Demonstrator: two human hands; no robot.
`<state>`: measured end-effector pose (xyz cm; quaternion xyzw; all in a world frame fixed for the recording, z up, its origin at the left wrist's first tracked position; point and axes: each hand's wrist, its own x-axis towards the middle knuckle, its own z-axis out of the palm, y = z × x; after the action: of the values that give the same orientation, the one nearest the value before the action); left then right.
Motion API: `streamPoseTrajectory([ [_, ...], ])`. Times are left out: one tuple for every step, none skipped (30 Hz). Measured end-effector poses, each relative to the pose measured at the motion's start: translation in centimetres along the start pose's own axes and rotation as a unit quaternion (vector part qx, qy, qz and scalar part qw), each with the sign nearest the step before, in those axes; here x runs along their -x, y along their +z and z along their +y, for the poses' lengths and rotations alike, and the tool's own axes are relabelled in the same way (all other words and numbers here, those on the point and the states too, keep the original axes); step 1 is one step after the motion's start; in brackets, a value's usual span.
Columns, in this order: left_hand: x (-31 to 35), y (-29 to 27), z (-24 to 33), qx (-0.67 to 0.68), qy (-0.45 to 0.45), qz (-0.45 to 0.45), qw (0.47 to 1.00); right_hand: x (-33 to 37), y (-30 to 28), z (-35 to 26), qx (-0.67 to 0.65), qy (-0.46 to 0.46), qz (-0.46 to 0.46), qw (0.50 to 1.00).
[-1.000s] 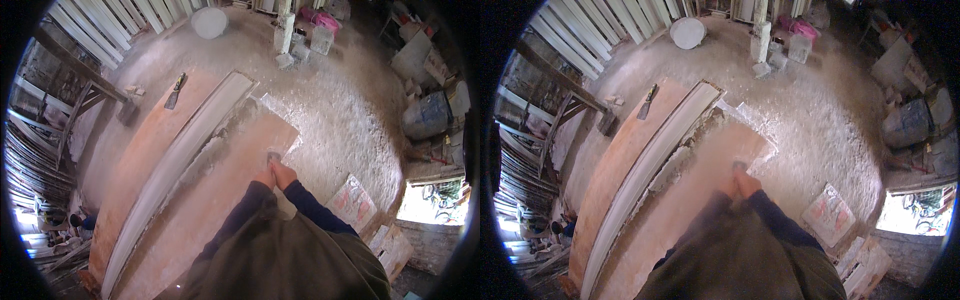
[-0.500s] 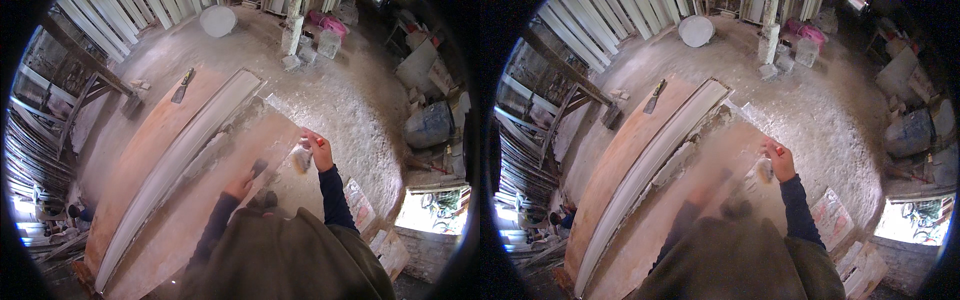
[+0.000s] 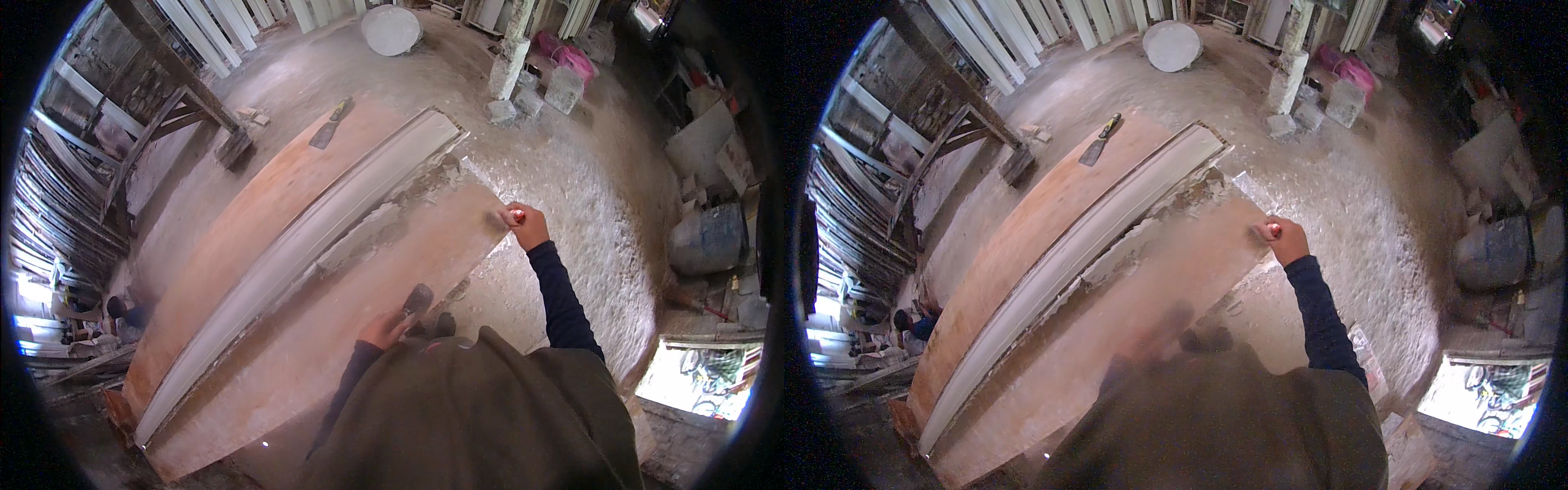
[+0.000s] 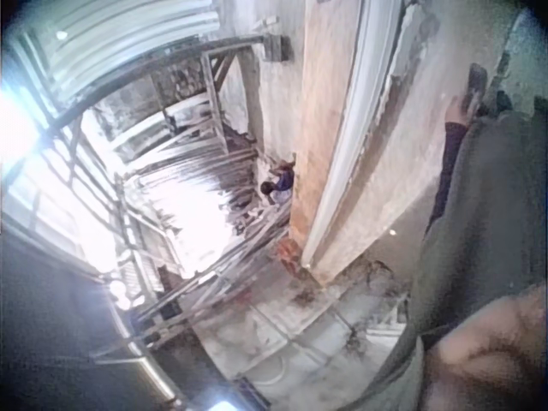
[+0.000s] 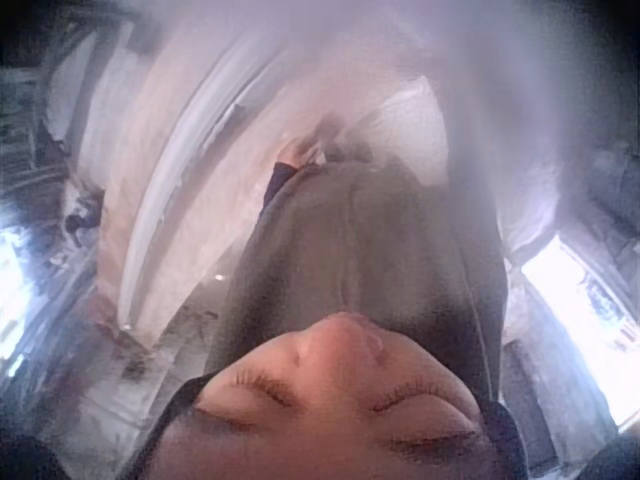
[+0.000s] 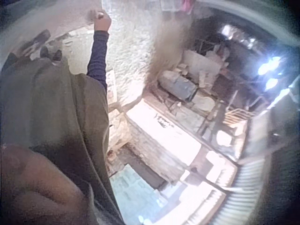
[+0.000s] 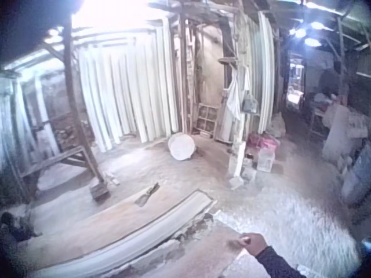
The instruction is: The person uses a brush and a scraper to clean a large flat surface in a workshop. They repeatedly brush away debris and scrape along the edges, moving along the surface as they work.
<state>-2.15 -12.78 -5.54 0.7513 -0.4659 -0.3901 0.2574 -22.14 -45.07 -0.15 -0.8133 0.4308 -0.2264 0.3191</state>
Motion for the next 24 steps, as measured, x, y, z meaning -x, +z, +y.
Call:
streamPoseTrajectory([
  [0.0, -0.3, 0.3, 0.01, -0.009, 0.0, 1.0, 0.2, 0.3, -1.1, 0.014, -0.038, 0.032, 0.999],
  [0.0, -0.6, 0.7, 0.017, -0.019, -0.001, 1.0, 0.8, 0.9, -2.2, 0.025, -0.074, 0.065, 0.995],
  [0.0, -0.7, 0.8, 0.026, -0.026, -0.004, 0.999, 1.8, 1.7, -3.1, 0.04, -0.11, 0.098, 0.988],
  [0.0, -0.8, 0.8, 0.036, -0.034, -0.007, 0.999, 3.3, 3.4, -3.4, -0.072, -0.089, 0.011, 0.993],
  [0.3, -0.7, 0.2, 0.048, -0.033, -0.002, 0.998, 5.4, 5.1, -3.6, -0.182, -0.064, -0.074, 0.978],
  [1.0, -0.9, -0.8, 0.061, -0.034, 0.004, 0.998, 7.2, 6.2, -5.1, -0.159, -0.087, -0.132, 0.975],
  [1.3, -1.0, -1.6, 0.075, -0.032, 0.008, 0.997, 8.3, 6.7, -6.1, -0.132, -0.108, -0.189, 0.967],
  [1.6, -1.1, -1.9, 0.088, -0.034, 0.002, 0.996, 8.3, 6.6, -5.8, -0.161, -0.049, -0.191, 0.967],
  [2.0, -1.3, -2.1, 0.1, -0.037, -0.003, 0.994, 8.1, 6.4, -5.1, -0.19, 0.011, -0.193, 0.963],
  [2.3, -1.4, -2.1, 0.112, -0.039, -0.009, 0.993, 7.7, 5.9, -3.9, -0.217, 0.071, -0.193, 0.954],
  [2.3, -1.4, -2.0, 0.121, -0.037, -0.018, 0.992, 6.7, 5.5, -0.6, -0.296, 0.107, -0.138, 0.939],
  [2.0, -0.8, -2.4, 0.103, -0.018, -0.02, 0.994, 5.1, 3.8, 1.0, -0.243, 0.11, -0.103, 0.958],
  [0.9, 0.2, -2.7, 0.084, 0.003, -0.021, 0.996, 3.6, 2.3, 3.9, -0.212, 0.078, -0.039, 0.973],
  [0.0, 1.0, -2.6, 0.064, 0.018, -0.017, 0.998, 1.8, -0.1, 2.7, 0.01, -0.041, 0.051, 0.998],
  [-1.2, 1.7, -1.2, 0.057, 0.038, 0.0, 0.998, 0.9, -1.5, 3.9, 0.191, -0.094, 0.113, 0.97],
  [-2.3, 2.4, 0.3, 0.05, 0.052, 0.018, 0.997, 0.6, -2.5, 2.2, 0.224, -0.051, 0.142, 0.963],
  [-3.3, 3.3, 2.1, 0.006, 0.062, 0.036, 0.997, 0.5, -3.5, 2.4, 0.101, -0.03, 0.139, 0.985],
  [-4.0, 4.0, 3.7, -0.04, 0.066, 0.057, 0.995, 0.9, -3.4, 1.6, 0.003, 0.012, 0.107, 0.994],
  [-4.3, 4.4, 4.6, -0.085, 0.069, 0.077, 0.991, 1.6, -2.9, 0.4, -0.095, 0.054, 0.072, 0.991],
  [-5.2, 5.1, 3.5, -0.101, 0.071, 0.035, 0.992, 2.5, -2.8, -0.2, -0.093, 0.007, 0.059, 0.994],
  [-6.0, 5.8, 0.8, -0.119, 0.065, -0.003, 0.991, 3.1, -2.2, -0.8, -0.098, -0.042, 0.039, 0.994],
  [-6.2, 5.9, -1.0, -0.135, 0.061, -0.046, 0.988, 3.8, -2.4, -1.9, -0.124, -0.021, 0.015, 0.992],
  [-4.8, 4.0, 0.1, -0.078, 0.055, -0.056, 0.994, 4.7, -3.2, -1.5, -0.178, 0.028, 0.003, 0.984],
  [-3.3, 2.0, 1.7, -0.023, 0.047, -0.063, 0.997, 5.3, -4.1, -0.6, -0.203, 0.053, 0.001, 0.978],
])
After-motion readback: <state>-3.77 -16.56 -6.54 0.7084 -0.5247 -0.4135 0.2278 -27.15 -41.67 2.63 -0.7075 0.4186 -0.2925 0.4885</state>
